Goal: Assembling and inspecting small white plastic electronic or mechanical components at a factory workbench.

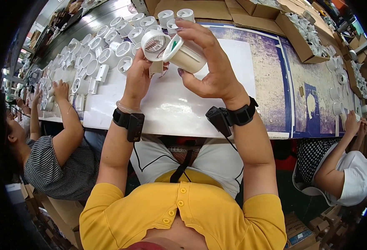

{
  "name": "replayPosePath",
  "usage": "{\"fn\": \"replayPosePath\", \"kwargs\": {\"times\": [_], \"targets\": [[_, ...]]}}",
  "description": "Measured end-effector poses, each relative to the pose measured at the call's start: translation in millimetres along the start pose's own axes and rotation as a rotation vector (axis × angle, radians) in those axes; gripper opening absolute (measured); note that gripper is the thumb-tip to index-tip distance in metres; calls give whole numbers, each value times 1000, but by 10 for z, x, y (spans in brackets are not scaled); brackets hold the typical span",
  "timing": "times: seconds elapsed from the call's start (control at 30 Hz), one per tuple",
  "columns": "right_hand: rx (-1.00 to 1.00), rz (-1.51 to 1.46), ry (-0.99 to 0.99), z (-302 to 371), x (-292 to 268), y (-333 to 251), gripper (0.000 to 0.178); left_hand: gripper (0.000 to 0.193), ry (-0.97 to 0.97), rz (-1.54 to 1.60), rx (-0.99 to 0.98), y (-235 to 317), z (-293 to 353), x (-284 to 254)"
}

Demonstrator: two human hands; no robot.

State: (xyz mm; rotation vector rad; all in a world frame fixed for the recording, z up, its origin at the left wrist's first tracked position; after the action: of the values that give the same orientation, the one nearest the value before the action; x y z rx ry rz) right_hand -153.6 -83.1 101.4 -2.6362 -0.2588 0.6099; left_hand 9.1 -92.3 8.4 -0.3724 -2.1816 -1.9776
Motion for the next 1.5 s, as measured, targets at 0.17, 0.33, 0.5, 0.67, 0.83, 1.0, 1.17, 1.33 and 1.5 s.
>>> {"fn": "replayPosePath", "kwargs": {"times": [0.17,0.33,0.5,0.67,0.83,1.0,1.17,1.33,1.5], "targets": [[198,-305,97,43,4,177,74,56,-10,14,-29,-10,7,33],[323,-741,192,48,-8,239,70,56,-54,53,-46,-61,-14,29],[392,-758,138,71,74,365,72,55,-61,59,-76,-60,1,72],[411,-691,168,68,72,367,77,54,-58,72,-92,-77,10,85],[476,-813,113,104,111,374,75,53,-51,75,-102,-61,24,124],[329,-506,59,38,190,310,74,49,-90,127,-77,-62,16,106],[301,-444,107,94,259,361,69,42,-89,119,-64,-48,23,131],[449,-422,142,185,302,579,66,44,-68,50,-47,-124,1,73],[506,-33,-90,192,154,563,67,44,-32,-15,-74,-197,-25,19]]}}
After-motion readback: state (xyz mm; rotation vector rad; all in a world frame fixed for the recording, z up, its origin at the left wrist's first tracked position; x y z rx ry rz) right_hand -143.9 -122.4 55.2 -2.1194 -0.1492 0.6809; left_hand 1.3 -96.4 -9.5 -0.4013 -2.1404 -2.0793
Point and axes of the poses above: each hand's wrist, its own z-axis away from the middle knuckle, its own x-axis out of the palm, y = z × x, the point moved 9 cm from there along -z, towards the middle knuckle, and after that the axes turned 2 degrees about -x, right-handed, at the moved point
